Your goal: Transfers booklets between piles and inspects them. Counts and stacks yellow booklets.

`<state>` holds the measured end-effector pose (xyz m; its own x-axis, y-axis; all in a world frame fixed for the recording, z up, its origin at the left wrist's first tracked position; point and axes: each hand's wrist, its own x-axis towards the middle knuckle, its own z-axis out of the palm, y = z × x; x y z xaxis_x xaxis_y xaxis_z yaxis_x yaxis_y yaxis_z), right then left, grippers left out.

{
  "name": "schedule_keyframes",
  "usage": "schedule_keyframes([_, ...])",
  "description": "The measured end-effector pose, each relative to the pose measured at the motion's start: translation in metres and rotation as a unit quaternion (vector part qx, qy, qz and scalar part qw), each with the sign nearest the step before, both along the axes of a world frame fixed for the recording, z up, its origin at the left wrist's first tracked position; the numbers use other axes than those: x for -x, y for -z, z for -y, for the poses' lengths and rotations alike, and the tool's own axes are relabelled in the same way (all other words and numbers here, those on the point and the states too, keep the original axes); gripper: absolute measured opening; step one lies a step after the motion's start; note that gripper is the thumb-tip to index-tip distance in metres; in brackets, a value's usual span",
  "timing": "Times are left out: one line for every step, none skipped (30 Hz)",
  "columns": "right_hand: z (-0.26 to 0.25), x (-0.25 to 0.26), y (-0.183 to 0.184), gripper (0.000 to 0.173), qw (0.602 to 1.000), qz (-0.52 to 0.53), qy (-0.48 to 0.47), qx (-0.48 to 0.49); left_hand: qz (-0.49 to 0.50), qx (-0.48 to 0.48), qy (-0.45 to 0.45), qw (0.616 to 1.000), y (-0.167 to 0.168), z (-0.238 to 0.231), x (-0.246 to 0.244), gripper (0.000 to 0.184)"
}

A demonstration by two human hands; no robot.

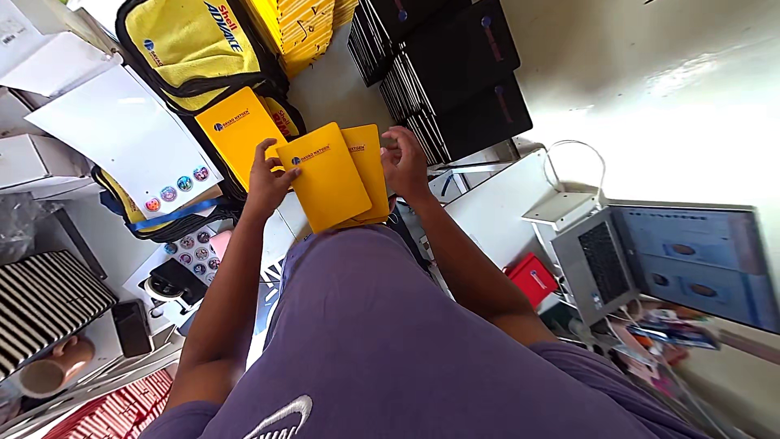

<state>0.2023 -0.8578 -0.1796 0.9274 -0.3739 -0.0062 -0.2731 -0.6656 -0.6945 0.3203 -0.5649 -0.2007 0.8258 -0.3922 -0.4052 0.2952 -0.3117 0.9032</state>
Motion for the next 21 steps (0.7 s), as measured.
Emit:
schedule_keyframes([-0.003,-0.002,-0.001,0.031,1.0,-0.004,-0.017,0.013,-0.003,-0.001,-0.016,1.0,0.0,-0.006,-0.005,0.079])
schedule_keyframes([-0.005,-0.004,-0.003,0.03,0.999,-0.011,-0.031,0.025,-0.008,0.0,-0.037,0.999,0.0,-0.013,-0.01,0.076])
schedule_keyframes([-0.008,-0.006,-0.004,0.029,0.999,-0.02,-0.04,0.031,-0.014,0.008,-0.063,0.998,0.003,-0.02,-0.016,0.072])
schedule_keyframes([-0.01,-0.008,-0.004,0.028,0.998,-0.028,-0.047,0.036,-0.019,0.016,-0.095,0.995,0.006,-0.026,-0.022,0.067])
schedule_keyframes([-0.012,-0.01,-0.003,0.028,0.997,-0.032,-0.05,0.041,-0.019,0.02,-0.132,0.991,0.012,-0.032,-0.028,0.063])
schedule_keyframes([-0.013,-0.011,-0.003,0.028,0.997,-0.033,-0.052,0.047,-0.008,0.024,-0.166,0.986,0.02,-0.038,-0.034,0.061])
schedule_keyframes([-0.014,-0.012,-0.003,0.028,0.996,-0.035,-0.054,0.054,0.012,0.024,-0.193,0.981,0.027,-0.044,-0.04,0.059])
schedule_keyframes([-0.015,-0.014,-0.003,0.028,0.996,-0.037,-0.055,0.061,0.038,0.016,-0.211,0.977,0.035,-0.049,-0.046,0.059])
schedule_keyframes([-0.016,-0.015,-0.004,0.028,0.995,-0.04,-0.056,0.066,0.058,0.002,-0.222,0.973,0.04,-0.054,-0.052,0.06])
schedule_keyframes([-0.016,-0.015,-0.004,0.028,0.995,-0.042,-0.056,0.071,0.071,-0.011,-0.233,0.97,0.044,-0.058,-0.058,0.061])
schedule_keyframes([-0.016,-0.016,-0.004,0.027,0.995,-0.046,-0.057,0.074,0.081,-0.02,-0.24,0.967,0.046,-0.06,-0.063,0.061])
schedule_keyframes([-0.016,-0.017,-0.004,0.026,0.994,-0.048,-0.057,0.076,0.092,-0.027,-0.241,0.966,0.047,-0.061,-0.069,0.061])
schedule_keyframes([-0.016,-0.017,-0.004,0.025,0.994,-0.05,-0.058,0.077,0.101,-0.035,-0.244,0.964,0.046,-0.061,-0.073,0.06])
schedule_keyframes([-0.016,-0.017,-0.005,0.024,0.994,-0.055,-0.059,0.078,0.111,-0.044,-0.25,0.961,0.044,-0.06,-0.076,0.058])
schedule_keyframes([-0.017,-0.018,-0.006,0.024,0.993,-0.061,-0.06,0.079,0.12,-0.051,-0.257,0.958,0.042,-0.058,-0.08,0.057])
schedule_keyframes([-0.017,-0.018,-0.007,0.024,0.993,-0.067,-0.06,0.081,0.126,-0.054,-0.265,0.954,0.042,-0.057,-0.083,0.056])
schedule_keyframes([-0.018,-0.019,-0.009,0.024,0.992,-0.073,-0.059,0.084,0.13,-0.06,-0.273,0.951,0.043,-0.057,-0.086,0.055])
schedule_keyframes([-0.019,-0.019,-0.01,0.024,0.992,-0.075,-0.058,0.087,0.132,-0.071,-0.277,0.949,0.044,-0.057,-0.089,0.054])
schedule_keyframes([-0.02,-0.02,-0.01,0.025,0.991,-0.077,-0.057,0.091,0.133,-0.089,-0.278,0.947,0.044,-0.057,-0.091,0.055])
schedule_keyframes([-0.021,-0.019,-0.01,0.025,0.991,-0.078,-0.057,0.094,0.135,-0.113,-0.275,0.945,0.043,-0.056,-0.092,0.057])
schedule_keyframes([-0.021,-0.019,-0.01,0.025,0.991,-0.078,-0.057,0.096,0.14,-0.134,-0.269,0.943,0.043,-0.055,-0.092,0.06])
